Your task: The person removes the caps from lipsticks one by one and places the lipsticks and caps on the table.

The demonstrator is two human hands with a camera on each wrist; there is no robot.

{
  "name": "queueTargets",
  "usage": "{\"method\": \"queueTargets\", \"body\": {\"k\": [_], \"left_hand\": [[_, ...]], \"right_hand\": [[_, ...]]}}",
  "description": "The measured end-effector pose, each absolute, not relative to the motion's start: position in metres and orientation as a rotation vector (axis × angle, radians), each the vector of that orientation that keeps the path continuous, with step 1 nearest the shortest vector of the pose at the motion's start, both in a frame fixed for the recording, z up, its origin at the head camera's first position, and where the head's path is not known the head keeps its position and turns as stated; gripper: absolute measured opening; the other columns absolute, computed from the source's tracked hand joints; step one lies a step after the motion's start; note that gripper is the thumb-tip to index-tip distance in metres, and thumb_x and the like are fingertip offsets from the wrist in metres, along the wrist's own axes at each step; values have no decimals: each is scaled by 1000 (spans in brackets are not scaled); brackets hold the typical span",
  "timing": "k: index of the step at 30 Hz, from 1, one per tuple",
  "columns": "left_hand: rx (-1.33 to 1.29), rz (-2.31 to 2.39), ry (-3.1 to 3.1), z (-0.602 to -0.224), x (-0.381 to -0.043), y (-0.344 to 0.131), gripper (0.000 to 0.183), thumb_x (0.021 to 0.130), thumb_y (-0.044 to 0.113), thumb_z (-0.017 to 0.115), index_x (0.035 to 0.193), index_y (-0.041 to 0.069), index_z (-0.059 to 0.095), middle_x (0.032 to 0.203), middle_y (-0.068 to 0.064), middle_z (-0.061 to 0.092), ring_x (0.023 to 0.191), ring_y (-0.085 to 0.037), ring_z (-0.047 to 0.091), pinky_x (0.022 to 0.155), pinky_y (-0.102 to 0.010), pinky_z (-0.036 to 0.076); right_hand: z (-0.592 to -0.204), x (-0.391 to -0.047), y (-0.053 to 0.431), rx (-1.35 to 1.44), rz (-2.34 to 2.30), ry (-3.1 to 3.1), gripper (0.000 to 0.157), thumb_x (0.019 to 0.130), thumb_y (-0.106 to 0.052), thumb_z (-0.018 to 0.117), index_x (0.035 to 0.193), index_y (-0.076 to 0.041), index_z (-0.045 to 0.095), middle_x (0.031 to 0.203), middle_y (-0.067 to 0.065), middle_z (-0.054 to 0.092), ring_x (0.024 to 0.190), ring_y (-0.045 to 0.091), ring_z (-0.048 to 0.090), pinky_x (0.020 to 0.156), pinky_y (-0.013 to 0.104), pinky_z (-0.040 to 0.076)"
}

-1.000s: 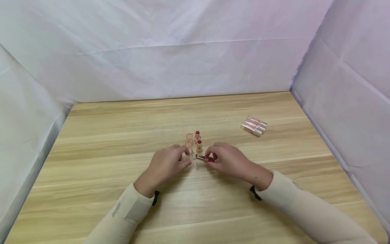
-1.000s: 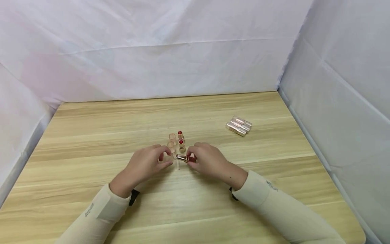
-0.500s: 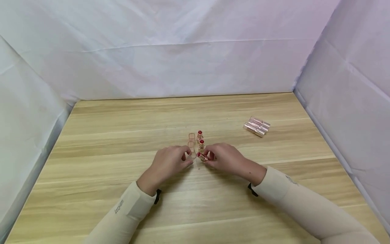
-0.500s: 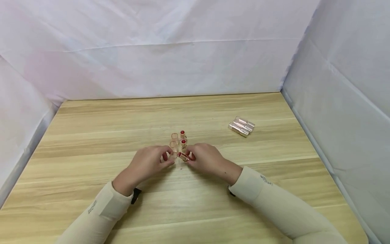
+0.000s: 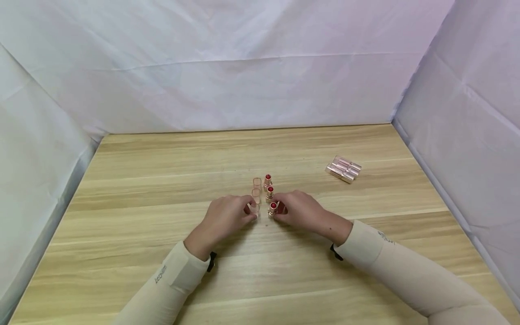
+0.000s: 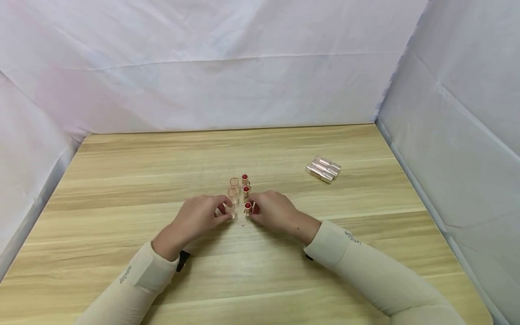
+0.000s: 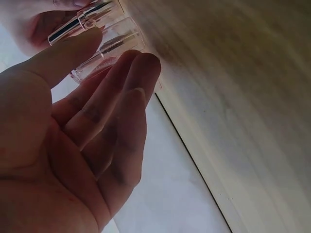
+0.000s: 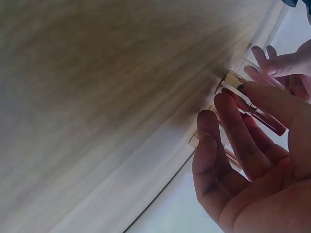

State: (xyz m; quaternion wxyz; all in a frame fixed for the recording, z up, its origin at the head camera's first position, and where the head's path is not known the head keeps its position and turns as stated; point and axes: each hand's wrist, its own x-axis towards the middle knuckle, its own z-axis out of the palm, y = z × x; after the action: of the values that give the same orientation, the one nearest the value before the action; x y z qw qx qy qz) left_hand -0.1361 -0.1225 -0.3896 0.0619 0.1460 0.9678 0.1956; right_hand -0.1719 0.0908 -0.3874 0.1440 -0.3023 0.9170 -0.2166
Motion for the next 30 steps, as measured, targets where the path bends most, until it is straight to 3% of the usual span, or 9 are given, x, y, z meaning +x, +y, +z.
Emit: {"method": "queueTargets", "body": {"k": [16, 23, 30], "left_hand": [[438, 564, 2916, -394, -137, -121, 13, 87, 28, 78, 97, 21, 74, 84, 10, 73, 80, -8, 67, 70, -35, 52], [426, 561, 2924, -395, -136, -121, 10, 87, 26, 77, 94, 20, 74, 82, 10, 72, 78, -8, 66, 68, -35, 51], [426, 567, 2953, -393, -137, -121, 9, 86, 23, 77, 93, 19, 74, 83, 8, 73, 78, -9, 67, 67, -36, 52]], "right_hand": [[-386, -176, 98, -798, -534, 2629, 27, 85, -19, 80, 110, -13, 70, 88, -3, 72, 78, 8, 65, 72, 31, 54], [-379, -189, 129, -683, -432, 2670, 23, 88, -21, 75, 110, -14, 70, 88, -2, 69, 74, 10, 61, 66, 28, 50], [-376, -216, 175, -656, -382, 2824, 24, 89, -21, 74, 107, -7, 70, 82, 2, 67, 70, 13, 59, 61, 30, 47]]}}
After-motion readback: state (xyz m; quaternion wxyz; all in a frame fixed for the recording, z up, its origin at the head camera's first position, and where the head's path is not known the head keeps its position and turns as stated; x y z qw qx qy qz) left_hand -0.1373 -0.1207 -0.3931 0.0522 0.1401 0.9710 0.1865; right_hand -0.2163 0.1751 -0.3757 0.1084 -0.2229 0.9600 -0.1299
